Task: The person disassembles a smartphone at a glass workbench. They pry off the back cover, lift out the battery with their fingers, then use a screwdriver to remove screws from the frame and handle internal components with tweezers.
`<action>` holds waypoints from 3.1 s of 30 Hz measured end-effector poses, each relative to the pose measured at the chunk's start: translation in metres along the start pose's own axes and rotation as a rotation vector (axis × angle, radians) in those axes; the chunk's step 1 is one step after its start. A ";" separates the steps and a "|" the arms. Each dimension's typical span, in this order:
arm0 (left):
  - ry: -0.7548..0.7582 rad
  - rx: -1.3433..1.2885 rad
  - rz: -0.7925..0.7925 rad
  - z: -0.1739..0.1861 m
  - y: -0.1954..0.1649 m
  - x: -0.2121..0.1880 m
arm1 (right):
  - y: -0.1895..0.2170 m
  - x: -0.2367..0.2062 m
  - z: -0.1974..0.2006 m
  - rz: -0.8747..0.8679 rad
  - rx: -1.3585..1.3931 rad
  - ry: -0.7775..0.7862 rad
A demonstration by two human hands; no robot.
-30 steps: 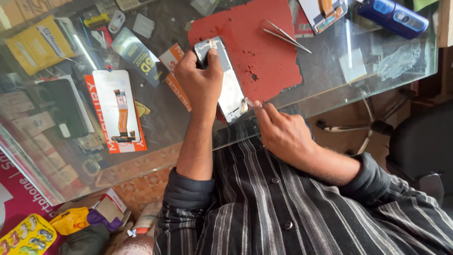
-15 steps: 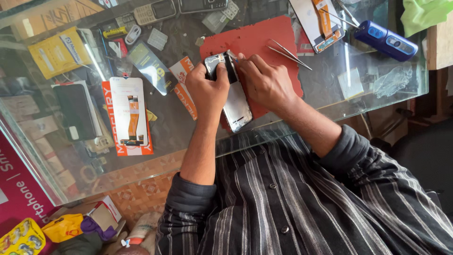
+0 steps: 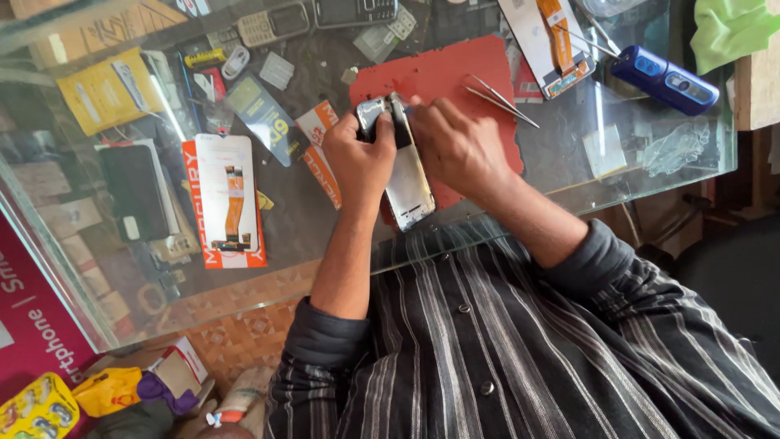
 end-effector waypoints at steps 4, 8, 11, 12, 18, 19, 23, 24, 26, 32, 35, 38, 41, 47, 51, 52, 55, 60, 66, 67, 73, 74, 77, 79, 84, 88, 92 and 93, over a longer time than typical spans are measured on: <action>0.013 -0.017 0.023 0.001 0.000 -0.001 | 0.006 -0.002 0.003 -0.010 0.001 0.020; 0.010 0.075 0.023 0.001 -0.001 0.003 | 0.009 -0.002 0.010 -0.010 0.041 0.123; 0.022 0.035 -0.030 0.000 -0.007 0.003 | 0.006 0.001 0.011 -0.056 0.027 0.162; 0.024 0.024 -0.031 0.000 -0.007 0.003 | 0.008 0.000 0.014 -0.042 0.021 0.135; 0.014 0.044 -0.033 0.001 -0.007 0.006 | 0.006 -0.010 -0.002 -0.070 -0.014 0.176; 0.015 0.044 -0.031 0.001 -0.006 0.005 | 0.006 -0.010 0.001 -0.070 -0.031 0.141; 0.004 0.050 -0.042 0.001 -0.005 0.005 | 0.022 -0.012 0.022 -0.069 -0.010 0.090; 0.003 0.052 -0.030 0.000 -0.003 0.003 | 0.031 -0.022 0.029 -0.066 0.011 0.135; -0.001 0.056 -0.019 0.000 -0.001 0.003 | 0.045 -0.038 0.036 -0.055 0.053 0.213; -0.031 0.084 -0.182 0.004 -0.015 0.003 | 0.025 -0.038 0.009 -0.150 -0.097 0.164; 0.008 0.095 -0.110 0.001 -0.009 0.004 | 0.034 -0.055 0.012 -0.083 -0.036 0.190; 0.012 0.097 0.000 0.000 -0.001 0.005 | 0.037 -0.062 0.020 -0.143 -0.009 0.255; -0.019 0.123 -0.197 0.002 -0.019 0.004 | 0.032 -0.028 0.020 -0.083 -0.054 0.122; 0.001 0.088 -0.046 0.003 -0.006 0.004 | 0.029 -0.061 0.015 -0.070 0.056 0.168; -0.010 0.095 -0.053 0.003 -0.003 0.006 | 0.018 -0.126 0.038 -0.202 0.078 0.259; -0.012 0.102 -0.058 0.004 -0.003 0.005 | 0.007 -0.124 0.049 -0.235 0.055 0.175; -0.016 0.105 -0.062 0.006 -0.002 0.005 | -0.033 -0.096 0.068 -0.326 -0.011 0.067; 0.025 0.056 -0.002 0.002 -0.001 0.005 | -0.053 -0.036 0.075 -0.248 -0.242 -0.027; 0.032 0.017 0.061 -0.001 -0.002 0.006 | -0.048 -0.020 0.055 -0.101 -0.242 -0.053; 0.022 0.012 0.078 -0.002 -0.001 0.004 | -0.051 -0.018 0.048 -0.116 -0.215 -0.035; -0.025 0.051 0.074 -0.003 0.000 0.001 | -0.038 -0.003 0.008 -0.113 0.271 -0.027; -0.028 0.059 0.085 -0.003 0.002 0.000 | -0.031 0.000 0.006 -0.096 0.269 -0.060; -0.042 0.043 0.027 -0.001 -0.004 -0.001 | -0.017 0.006 0.001 -0.081 0.241 -0.134; -0.036 0.040 0.049 -0.002 -0.003 -0.001 | -0.013 0.009 -0.001 -0.110 0.192 -0.146; -0.017 0.007 0.093 -0.002 -0.005 -0.002 | -0.006 0.012 0.001 -0.073 0.165 -0.166; -0.013 -0.001 0.069 0.000 -0.012 -0.002 | -0.004 0.011 0.001 -0.060 0.152 -0.157; -0.003 0.008 0.081 0.000 -0.015 -0.002 | 0.000 0.012 0.003 -0.031 0.128 -0.137; -0.006 -0.005 0.057 0.000 -0.017 -0.002 | 0.002 0.012 0.004 -0.019 0.103 -0.126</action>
Point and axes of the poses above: each hand's wrist, its own x-axis towards the middle knuckle, its own z-axis out of the back of the hand, y = z × x, the point moved 9 cm from there along x, towards the middle knuckle, and after that the axes turned 3 degrees about -x, right-handed, at the moved point
